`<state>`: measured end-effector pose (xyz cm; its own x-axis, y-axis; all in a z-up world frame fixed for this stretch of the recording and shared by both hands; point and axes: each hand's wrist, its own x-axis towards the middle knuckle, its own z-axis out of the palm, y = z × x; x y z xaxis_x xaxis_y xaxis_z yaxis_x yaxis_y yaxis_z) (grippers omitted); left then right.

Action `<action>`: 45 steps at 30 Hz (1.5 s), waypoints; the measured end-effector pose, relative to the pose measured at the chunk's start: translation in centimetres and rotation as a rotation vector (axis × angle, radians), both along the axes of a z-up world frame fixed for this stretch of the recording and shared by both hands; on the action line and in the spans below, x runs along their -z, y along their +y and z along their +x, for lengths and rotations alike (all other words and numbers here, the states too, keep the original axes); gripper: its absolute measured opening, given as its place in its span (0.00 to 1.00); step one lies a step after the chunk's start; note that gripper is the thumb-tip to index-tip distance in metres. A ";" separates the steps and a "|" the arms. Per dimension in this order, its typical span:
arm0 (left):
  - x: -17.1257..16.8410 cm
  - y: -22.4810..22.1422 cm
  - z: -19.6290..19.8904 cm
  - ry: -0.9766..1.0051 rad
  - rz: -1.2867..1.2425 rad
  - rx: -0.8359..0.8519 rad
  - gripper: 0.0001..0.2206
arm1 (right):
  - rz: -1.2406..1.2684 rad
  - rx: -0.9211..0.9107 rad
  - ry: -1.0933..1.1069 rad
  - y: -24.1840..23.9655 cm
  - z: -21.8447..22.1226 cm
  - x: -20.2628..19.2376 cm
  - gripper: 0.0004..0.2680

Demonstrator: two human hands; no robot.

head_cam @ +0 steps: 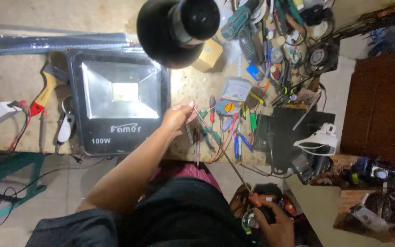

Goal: Closing the housing of an LED floodlight and securing it with screws using a screwdriver

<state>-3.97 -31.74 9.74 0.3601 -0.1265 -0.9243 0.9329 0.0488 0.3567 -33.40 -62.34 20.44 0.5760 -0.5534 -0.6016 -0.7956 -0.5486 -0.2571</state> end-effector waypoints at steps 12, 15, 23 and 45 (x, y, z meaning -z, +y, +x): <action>-1.6 13.4 -1.7 -0.265 -0.434 -0.426 0.11 | -0.034 -0.364 -0.209 5.5 1.6 -7.4 0.13; -2.5 16.4 -1.9 -0.275 -0.400 -0.371 0.10 | 0.059 -0.408 -0.379 9.7 3.8 -9.0 0.11; -2.6 20.6 -2.4 -0.403 -0.247 -0.311 0.07 | -0.029 -0.482 -0.446 12.2 4.5 -10.1 0.14; -12.0 21.7 -3.4 -0.400 -0.077 0.154 0.11 | 0.037 -0.438 -0.236 8.5 8.6 -13.5 0.09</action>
